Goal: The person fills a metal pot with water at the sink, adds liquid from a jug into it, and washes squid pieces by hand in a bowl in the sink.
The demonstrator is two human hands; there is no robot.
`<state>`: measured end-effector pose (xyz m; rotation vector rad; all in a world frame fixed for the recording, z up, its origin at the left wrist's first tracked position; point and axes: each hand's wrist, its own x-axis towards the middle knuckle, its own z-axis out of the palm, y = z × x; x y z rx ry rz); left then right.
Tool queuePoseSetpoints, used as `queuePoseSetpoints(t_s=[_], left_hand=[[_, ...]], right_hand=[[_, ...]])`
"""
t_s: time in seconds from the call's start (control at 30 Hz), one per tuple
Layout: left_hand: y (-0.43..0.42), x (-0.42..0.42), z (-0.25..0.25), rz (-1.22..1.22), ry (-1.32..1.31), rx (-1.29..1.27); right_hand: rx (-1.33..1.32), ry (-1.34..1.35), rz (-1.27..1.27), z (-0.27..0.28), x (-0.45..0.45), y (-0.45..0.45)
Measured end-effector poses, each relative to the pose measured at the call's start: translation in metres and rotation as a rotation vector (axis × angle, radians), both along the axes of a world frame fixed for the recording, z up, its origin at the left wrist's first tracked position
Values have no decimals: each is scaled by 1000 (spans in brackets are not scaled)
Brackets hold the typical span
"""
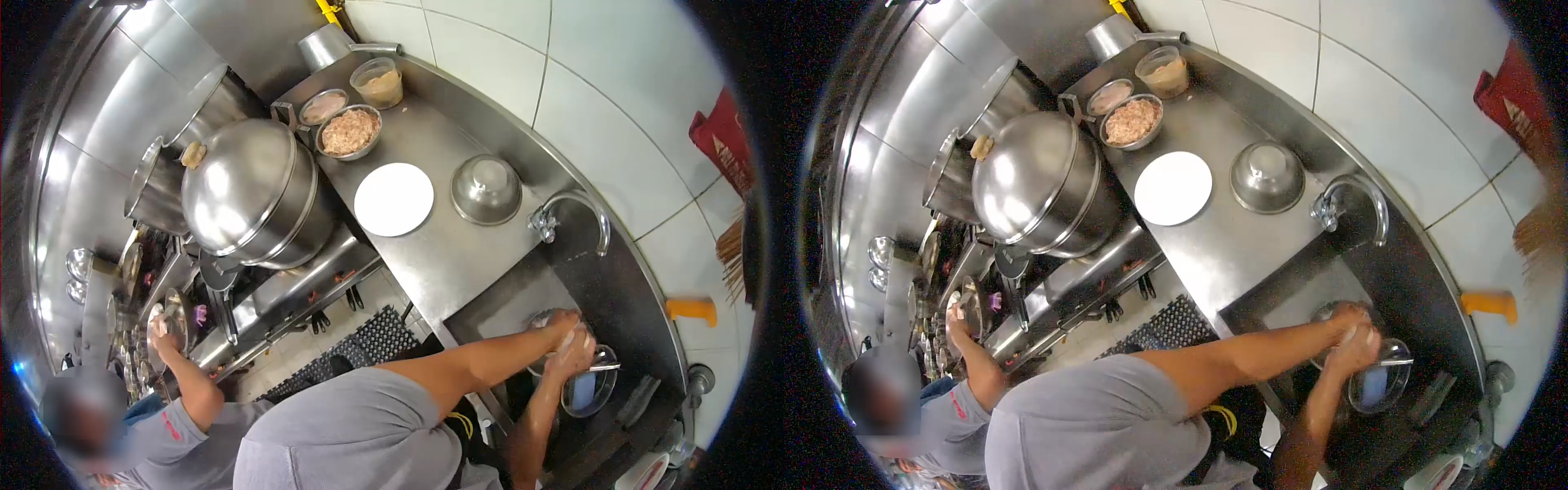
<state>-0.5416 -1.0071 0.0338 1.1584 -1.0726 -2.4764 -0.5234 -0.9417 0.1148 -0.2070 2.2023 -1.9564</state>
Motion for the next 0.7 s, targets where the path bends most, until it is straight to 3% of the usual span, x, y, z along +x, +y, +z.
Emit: queuePoseSetpoints(t_s=[0.03, 0.1, 0.17, 0.2, 0.23, 0.3, 0.37, 0.4, 0.47, 0.5, 0.57, 0.67, 0.7], left_hand=[[4, 2, 9, -49, 42, 6], [3, 15, 30, -144, 134, -4], [8, 31, 46, -361, -5, -376], [4, 46, 46, -469, 90, -503], [0, 62, 46, -557, 193, -629], [-8, 85, 70, -560, 119, -640], [-12, 108, 128, -412, 88, -613], [-7, 99, 125, -254, 118, -418], [4, 62, 105, 50, 178, -21], [-2, 46, 96, 183, 121, 264], [-5, 38, 91, 132, 62, 168], [5, 31, 81, 50, -33, 30], [4, 31, 78, 18, -69, -27]], right_hand=[[204, 190, 19, -9, -13, 3], [586, 300, 25, 9, -28, 1], [495, 314, 84, -45, -92, 26], [449, 319, 115, -73, -123, 39], [207, 100, 79, -45, -113, 41], [-285, -317, -51, 7, -96, 40], [-416, -328, 174, -32, -104, 47], [-473, -331, 281, -24, -97, 47], [-218, -227, 44, 8, -38, 17], [-130, -30, 57, 15, -13, 8], [46, 360, 79, 17, 15, -7], [371, 353, 80, 32, -21, -17], [370, 417, 99, 17, -46, -13]])
